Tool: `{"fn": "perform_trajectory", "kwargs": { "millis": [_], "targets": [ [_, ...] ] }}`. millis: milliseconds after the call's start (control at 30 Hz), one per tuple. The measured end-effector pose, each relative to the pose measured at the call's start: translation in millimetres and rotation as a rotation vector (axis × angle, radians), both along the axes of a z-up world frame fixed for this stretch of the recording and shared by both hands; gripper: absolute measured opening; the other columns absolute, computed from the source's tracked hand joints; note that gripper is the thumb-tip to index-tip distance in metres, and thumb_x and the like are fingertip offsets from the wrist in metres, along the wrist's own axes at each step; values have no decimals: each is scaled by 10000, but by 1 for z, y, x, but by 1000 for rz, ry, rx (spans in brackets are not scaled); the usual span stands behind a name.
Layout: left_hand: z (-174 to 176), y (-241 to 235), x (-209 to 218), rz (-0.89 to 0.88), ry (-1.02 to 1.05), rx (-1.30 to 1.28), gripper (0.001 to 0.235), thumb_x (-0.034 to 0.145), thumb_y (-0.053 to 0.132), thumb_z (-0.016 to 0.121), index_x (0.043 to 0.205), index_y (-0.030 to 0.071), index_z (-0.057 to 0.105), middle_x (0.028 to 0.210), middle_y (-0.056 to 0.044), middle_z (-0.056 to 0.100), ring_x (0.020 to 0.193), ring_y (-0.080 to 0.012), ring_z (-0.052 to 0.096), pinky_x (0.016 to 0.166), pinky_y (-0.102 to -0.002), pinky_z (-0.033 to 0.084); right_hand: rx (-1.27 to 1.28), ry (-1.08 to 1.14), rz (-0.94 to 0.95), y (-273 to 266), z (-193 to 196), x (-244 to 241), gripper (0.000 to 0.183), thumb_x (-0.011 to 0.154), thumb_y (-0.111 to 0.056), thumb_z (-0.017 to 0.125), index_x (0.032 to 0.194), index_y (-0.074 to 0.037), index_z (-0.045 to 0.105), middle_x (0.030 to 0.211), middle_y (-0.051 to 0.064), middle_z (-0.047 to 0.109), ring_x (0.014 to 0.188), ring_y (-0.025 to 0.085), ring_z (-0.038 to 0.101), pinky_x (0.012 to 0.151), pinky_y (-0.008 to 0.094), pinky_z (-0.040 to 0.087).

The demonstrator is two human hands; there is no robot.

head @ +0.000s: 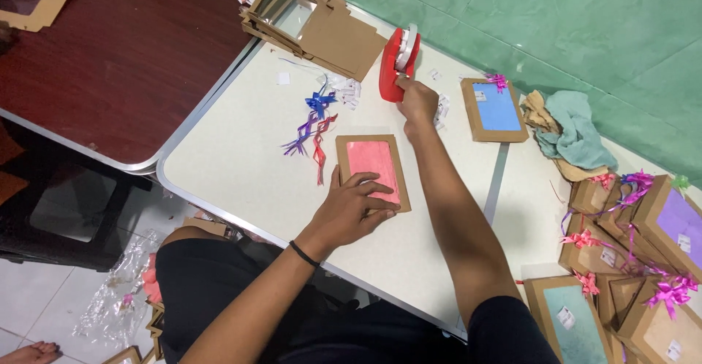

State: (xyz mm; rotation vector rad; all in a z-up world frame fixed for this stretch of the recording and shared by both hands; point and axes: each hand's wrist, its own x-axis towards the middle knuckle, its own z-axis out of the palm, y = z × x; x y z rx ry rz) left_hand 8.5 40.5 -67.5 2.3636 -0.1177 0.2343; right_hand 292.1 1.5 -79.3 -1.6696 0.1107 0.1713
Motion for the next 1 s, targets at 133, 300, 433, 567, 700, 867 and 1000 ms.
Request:
{"fn": "perform_trajectory", "kwargs": {
  "millis": [133,300,433,567,700,867,1000],
  "targets": [
    [0,-1,-1,0,-7,8,247,955,453,609,1050,311,787,1244,30,726,1366,-242,500,1146,-759,105,171,2,-60,13,-15,-2,366,761,-199,815,1092,-59,748,837,82,598,840,156,689,819,273,627],
    [-3,-1,1,1,-21,9,240,953,454,609,1062,330,783,1249,47,726,1360,-240,507,1148,-748,115,341,-37,-88,21,-27,0,283,771,-152,756,1034,-58,712,848,49,635,788,149,714,891,311,622],
    [-5,-1,2,-1,-25,22,238,951,455,613,1062,331,783,1249,47,726,1357,-245,509,1145,-750,118,396,-69,-59,17,-24,-8,270,828,-148,766,1067,-77,661,841,20,619,785,122,706,905,305,609],
    [-9,-2,4,3,-28,38,233,948,464,612,1063,352,781,1251,63,724,1358,-237,509,1150,-741,125,451,-77,-61,18,-26,-6,335,853,-139,784,1132,-60,618,853,30,642,785,140,728,907,326,617],
    [-5,-1,3,5,-32,37,227,943,466,621,1064,359,781,1249,65,727,1361,-241,511,1149,-746,120,418,-78,-107,21,-53,11,317,804,-124,763,1094,-45,662,817,66,675,773,162,743,871,309,631],
    [-1,-6,0,-1,-45,70,220,912,473,662,1052,357,786,1245,49,731,1368,-262,508,1132,-774,76,271,-67,-18,5,-53,1,331,845,-222,796,1106,-25,742,879,114,714,878,188,745,909,338,613],
    [-5,-7,1,69,-134,139,190,937,453,652,1004,338,788,1204,50,748,1349,-240,532,1120,-777,86,185,-57,139,-25,-46,-9,271,932,-258,761,1098,-45,732,879,47,670,865,115,708,900,276,609]
  ]
}}
